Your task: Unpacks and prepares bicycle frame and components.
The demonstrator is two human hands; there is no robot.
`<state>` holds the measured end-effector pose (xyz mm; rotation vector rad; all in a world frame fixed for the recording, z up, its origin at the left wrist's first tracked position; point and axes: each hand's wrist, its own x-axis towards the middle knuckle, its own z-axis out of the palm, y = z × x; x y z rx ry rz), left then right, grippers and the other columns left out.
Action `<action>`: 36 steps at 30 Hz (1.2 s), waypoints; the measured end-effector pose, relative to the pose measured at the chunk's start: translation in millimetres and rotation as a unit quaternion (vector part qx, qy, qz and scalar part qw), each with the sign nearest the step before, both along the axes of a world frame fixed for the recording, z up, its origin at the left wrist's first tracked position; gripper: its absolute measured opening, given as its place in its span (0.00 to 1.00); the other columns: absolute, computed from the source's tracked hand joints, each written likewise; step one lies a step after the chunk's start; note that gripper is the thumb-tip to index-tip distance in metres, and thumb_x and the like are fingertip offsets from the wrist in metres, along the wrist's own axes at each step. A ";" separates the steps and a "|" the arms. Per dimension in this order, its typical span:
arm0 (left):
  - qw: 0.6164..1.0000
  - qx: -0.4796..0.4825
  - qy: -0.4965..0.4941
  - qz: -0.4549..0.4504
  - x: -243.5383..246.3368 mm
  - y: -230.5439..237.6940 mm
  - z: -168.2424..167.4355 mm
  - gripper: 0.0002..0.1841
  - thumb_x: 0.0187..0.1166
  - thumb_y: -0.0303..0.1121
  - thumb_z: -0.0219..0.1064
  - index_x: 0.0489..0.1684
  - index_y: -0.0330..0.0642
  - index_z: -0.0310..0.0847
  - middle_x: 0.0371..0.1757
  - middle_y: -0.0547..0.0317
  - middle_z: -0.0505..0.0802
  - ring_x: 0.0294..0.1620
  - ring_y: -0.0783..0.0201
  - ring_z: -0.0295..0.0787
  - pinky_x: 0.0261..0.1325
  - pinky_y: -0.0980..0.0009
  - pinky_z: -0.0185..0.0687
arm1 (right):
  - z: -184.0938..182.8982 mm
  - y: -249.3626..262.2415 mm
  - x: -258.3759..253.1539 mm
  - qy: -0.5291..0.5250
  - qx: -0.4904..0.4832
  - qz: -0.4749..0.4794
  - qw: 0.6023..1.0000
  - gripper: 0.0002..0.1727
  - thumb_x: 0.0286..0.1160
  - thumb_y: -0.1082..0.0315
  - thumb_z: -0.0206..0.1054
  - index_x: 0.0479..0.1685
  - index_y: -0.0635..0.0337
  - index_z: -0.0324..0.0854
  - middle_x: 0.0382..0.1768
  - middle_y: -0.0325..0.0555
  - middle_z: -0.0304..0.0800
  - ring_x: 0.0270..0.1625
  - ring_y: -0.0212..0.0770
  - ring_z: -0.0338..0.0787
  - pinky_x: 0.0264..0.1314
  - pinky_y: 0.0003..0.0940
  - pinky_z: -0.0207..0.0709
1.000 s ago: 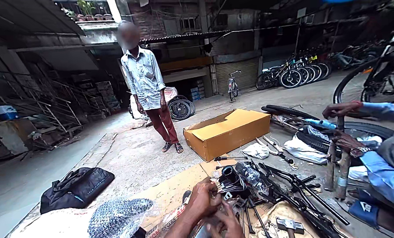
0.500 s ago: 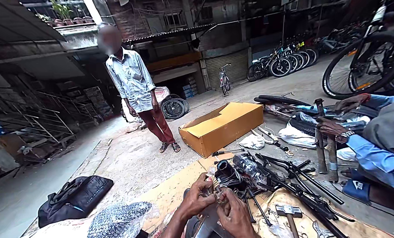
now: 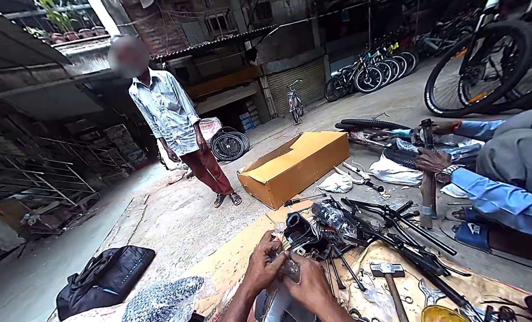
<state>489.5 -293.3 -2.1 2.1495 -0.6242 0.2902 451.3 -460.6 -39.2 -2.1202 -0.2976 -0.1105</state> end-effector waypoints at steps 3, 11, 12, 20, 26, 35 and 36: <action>1.000 -0.003 0.008 -0.007 1.4 0.0 -0.2 0.19 0.75 0.44 0.68 0.14 0.47 0.77 0.52 0.52 0.88 0.62 0.60 0.81 0.65 0.60 0.76 | -3.5 -10.7 8.0 -0.006 -0.055 0.072 0.996 0.31 0.65 0.46 0.72 0.69 0.49 0.85 0.63 0.45 0.92 0.68 0.47 0.88 0.73 0.53 0.77; 1.000 -0.007 0.013 -0.011 -7.0 5.2 2.0 0.17 0.76 0.46 0.69 0.19 0.47 0.83 0.51 0.57 0.88 0.62 0.62 0.81 0.65 0.61 0.77 | 29.8 -17.6 33.3 0.201 -0.014 0.277 0.939 0.33 0.64 0.49 0.81 0.64 0.58 0.77 0.33 0.47 0.89 0.24 0.41 0.88 0.35 0.42 0.86; 1.000 -0.005 0.009 -0.007 -5.5 5.7 1.5 0.16 0.76 0.46 0.69 0.21 0.47 0.85 0.51 0.57 0.88 0.62 0.62 0.81 0.65 0.61 0.77 | 30.9 -16.8 33.6 0.213 -0.013 0.277 0.937 0.33 0.65 0.50 0.81 0.65 0.58 0.75 0.33 0.47 0.90 0.25 0.41 0.89 0.35 0.40 0.88; 0.988 -0.052 -0.114 0.093 -38.1 -8.2 -25.1 0.16 0.76 0.44 0.68 0.55 0.46 0.90 0.77 0.50 0.82 0.80 0.55 0.75 0.79 0.54 0.77 | 23.8 -6.8 36.7 0.206 -0.022 0.225 0.952 0.19 0.62 0.58 0.78 0.45 0.58 0.79 0.25 0.44 0.86 0.20 0.39 0.85 0.28 0.39 0.84; 0.928 0.018 -0.185 0.323 -121.0 14.5 -109.9 0.25 0.71 0.49 0.69 0.65 0.49 0.86 0.76 0.41 0.81 0.80 0.45 0.74 0.78 0.46 0.74 | 21.4 -3.1 48.3 0.238 0.041 0.230 0.943 0.29 0.71 0.47 0.78 0.56 0.62 0.79 0.31 0.48 0.91 0.22 0.42 0.91 0.33 0.38 0.90; 0.701 -0.402 0.312 0.499 -120.9 132.9 -173.6 0.31 0.82 0.37 0.69 0.83 0.37 0.65 0.70 0.31 0.82 0.64 0.39 0.85 0.62 0.43 0.82 | -37.3 26.2 40.5 -0.050 0.071 0.006 0.996 0.31 0.67 0.46 0.78 0.51 0.70 0.84 0.33 0.55 0.92 0.27 0.48 0.93 0.35 0.55 0.90; 0.678 -0.467 0.303 0.480 -117.7 136.0 -173.8 0.30 0.85 0.36 0.66 0.85 0.37 0.63 0.73 0.31 0.80 0.65 0.39 0.84 0.62 0.44 0.82 | -40.3 28.5 41.0 -0.061 0.090 -0.002 0.994 0.30 0.66 0.49 0.79 0.50 0.71 0.84 0.33 0.56 0.92 0.26 0.48 0.93 0.32 0.53 0.90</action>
